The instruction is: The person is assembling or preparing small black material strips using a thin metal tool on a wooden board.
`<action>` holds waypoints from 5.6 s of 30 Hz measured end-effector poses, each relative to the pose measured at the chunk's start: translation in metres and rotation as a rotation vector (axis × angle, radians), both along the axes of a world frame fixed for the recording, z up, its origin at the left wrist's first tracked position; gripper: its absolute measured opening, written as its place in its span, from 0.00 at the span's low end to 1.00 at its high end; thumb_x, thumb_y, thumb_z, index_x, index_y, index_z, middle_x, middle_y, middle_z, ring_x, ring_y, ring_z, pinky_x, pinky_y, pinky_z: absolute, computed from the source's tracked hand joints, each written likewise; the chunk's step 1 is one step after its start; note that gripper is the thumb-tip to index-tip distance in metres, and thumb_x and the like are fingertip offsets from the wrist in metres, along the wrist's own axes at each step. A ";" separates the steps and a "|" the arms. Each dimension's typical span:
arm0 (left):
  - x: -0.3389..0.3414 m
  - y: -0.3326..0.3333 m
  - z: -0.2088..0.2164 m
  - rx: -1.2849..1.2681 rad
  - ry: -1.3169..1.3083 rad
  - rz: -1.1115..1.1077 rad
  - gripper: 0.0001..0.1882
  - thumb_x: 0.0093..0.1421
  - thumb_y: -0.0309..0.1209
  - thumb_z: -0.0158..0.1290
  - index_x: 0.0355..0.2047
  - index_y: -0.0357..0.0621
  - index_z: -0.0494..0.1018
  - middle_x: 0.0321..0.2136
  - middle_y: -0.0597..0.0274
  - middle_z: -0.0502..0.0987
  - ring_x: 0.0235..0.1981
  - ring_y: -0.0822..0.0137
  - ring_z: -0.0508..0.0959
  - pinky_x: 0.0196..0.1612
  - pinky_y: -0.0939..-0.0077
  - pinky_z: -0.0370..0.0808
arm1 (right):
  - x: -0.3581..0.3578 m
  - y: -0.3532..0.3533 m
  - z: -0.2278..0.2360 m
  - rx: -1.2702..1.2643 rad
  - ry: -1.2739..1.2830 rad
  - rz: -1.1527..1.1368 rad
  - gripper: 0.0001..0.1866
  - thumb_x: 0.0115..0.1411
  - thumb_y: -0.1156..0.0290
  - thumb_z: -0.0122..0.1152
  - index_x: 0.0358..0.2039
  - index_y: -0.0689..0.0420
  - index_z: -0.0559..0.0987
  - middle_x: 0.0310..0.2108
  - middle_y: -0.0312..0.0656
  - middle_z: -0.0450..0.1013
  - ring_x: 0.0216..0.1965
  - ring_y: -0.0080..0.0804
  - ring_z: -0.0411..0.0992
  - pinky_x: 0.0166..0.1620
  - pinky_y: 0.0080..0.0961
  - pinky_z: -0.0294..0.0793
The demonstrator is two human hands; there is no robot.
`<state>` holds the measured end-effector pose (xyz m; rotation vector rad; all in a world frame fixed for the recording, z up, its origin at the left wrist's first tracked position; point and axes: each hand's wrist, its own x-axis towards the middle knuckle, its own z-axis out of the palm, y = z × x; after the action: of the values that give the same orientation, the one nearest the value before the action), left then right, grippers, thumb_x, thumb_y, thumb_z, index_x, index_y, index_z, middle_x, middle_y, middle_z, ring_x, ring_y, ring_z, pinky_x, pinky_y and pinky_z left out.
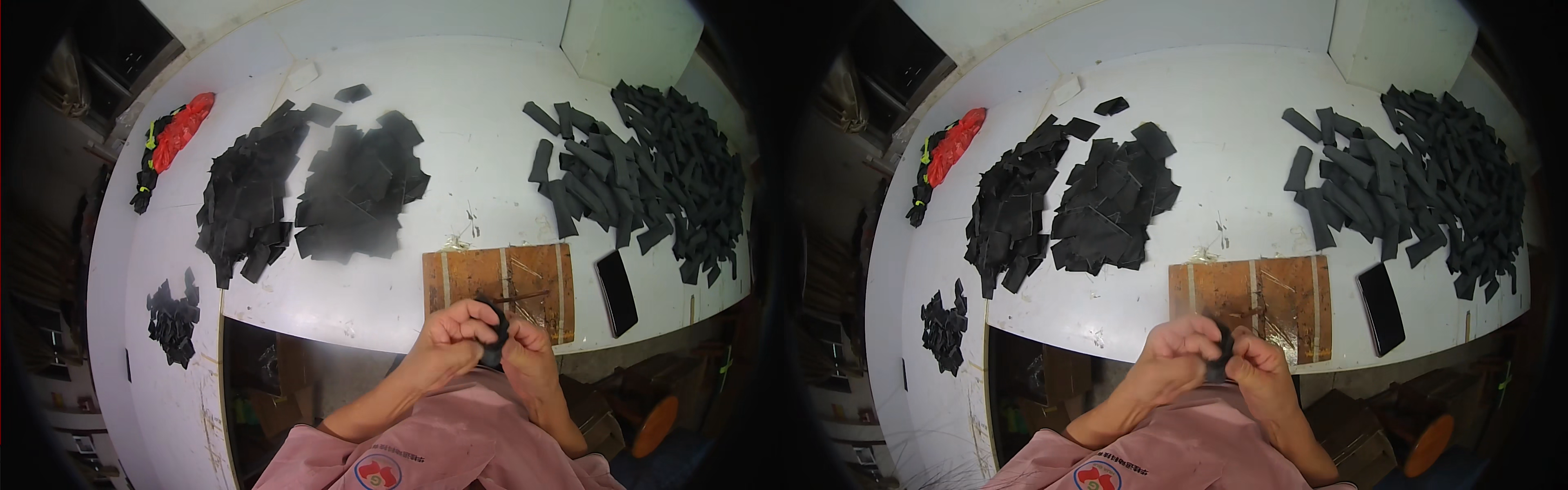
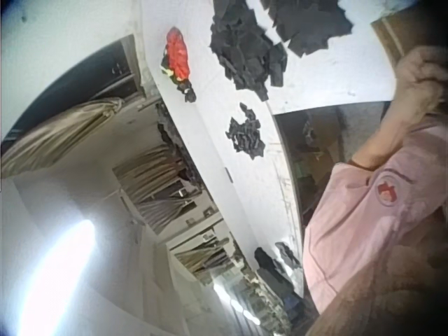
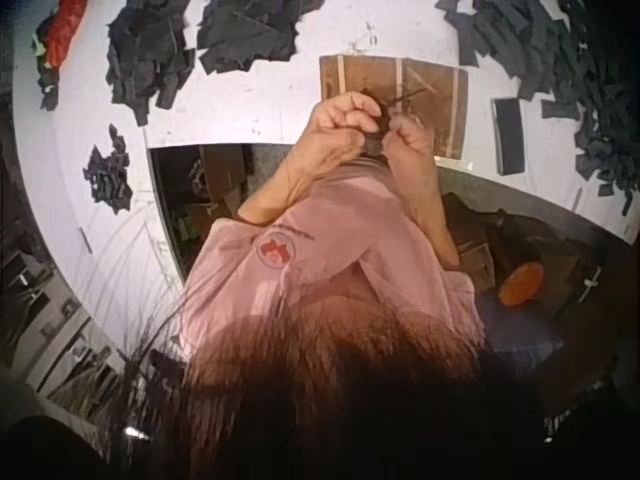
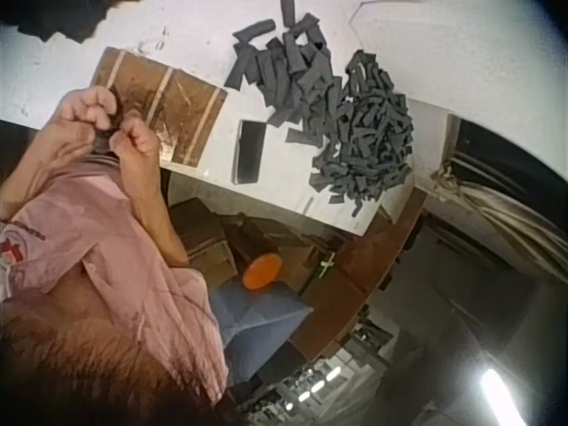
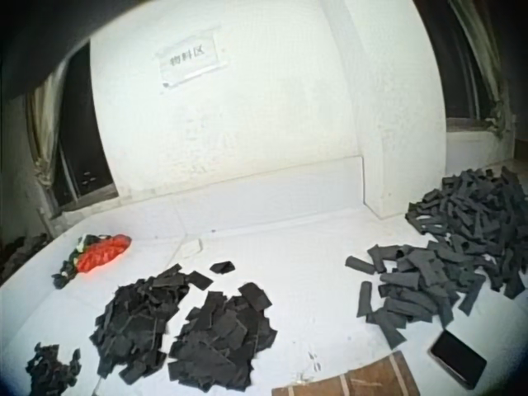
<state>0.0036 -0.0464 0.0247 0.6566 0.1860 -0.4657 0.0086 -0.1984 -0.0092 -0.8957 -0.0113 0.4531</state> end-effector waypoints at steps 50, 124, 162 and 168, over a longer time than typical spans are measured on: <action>0.052 -0.016 0.001 -1.184 0.417 0.095 0.19 0.57 0.22 0.32 0.48 0.29 0.58 0.23 0.54 0.71 0.04 0.78 0.59 0.06 0.87 0.55 | 0.078 -0.021 0.042 -0.248 -0.068 0.250 0.10 0.56 0.68 0.50 0.20 0.57 0.69 0.16 0.29 0.63 0.17 0.13 0.59 0.21 0.10 0.57; 0.052 -0.036 0.031 1.152 -0.839 0.030 0.05 0.42 0.20 0.56 0.23 0.36 0.73 0.32 0.58 0.73 0.34 0.70 0.72 0.36 0.80 0.67 | 0.069 -0.033 -0.005 -0.951 -1.206 -0.098 0.07 0.41 0.75 0.57 0.24 0.58 0.70 0.19 0.42 0.66 0.21 0.40 0.67 0.23 0.31 0.67; 0.042 -0.018 0.014 0.364 -0.688 0.335 0.06 0.53 0.25 0.49 0.29 0.34 0.70 0.31 0.49 0.73 0.36 0.57 0.71 0.42 0.65 0.67 | 0.058 -0.028 0.023 -1.106 -1.204 -0.016 0.10 0.41 0.71 0.61 0.16 0.59 0.68 0.15 0.41 0.64 0.19 0.37 0.65 0.21 0.30 0.65; 0.089 0.017 0.008 0.780 -0.590 0.422 0.06 0.54 0.24 0.47 0.28 0.32 0.70 0.30 0.55 0.74 0.31 0.70 0.72 0.37 0.78 0.68 | 0.066 -0.050 0.061 -0.563 -0.442 -0.054 0.08 0.44 0.74 0.57 0.15 0.64 0.73 0.25 0.48 0.73 0.24 0.34 0.73 0.24 0.22 0.70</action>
<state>0.0929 -0.0296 0.0332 1.4487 -0.0687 0.2463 0.0747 -0.2481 0.0514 -1.5344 -0.2746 0.1968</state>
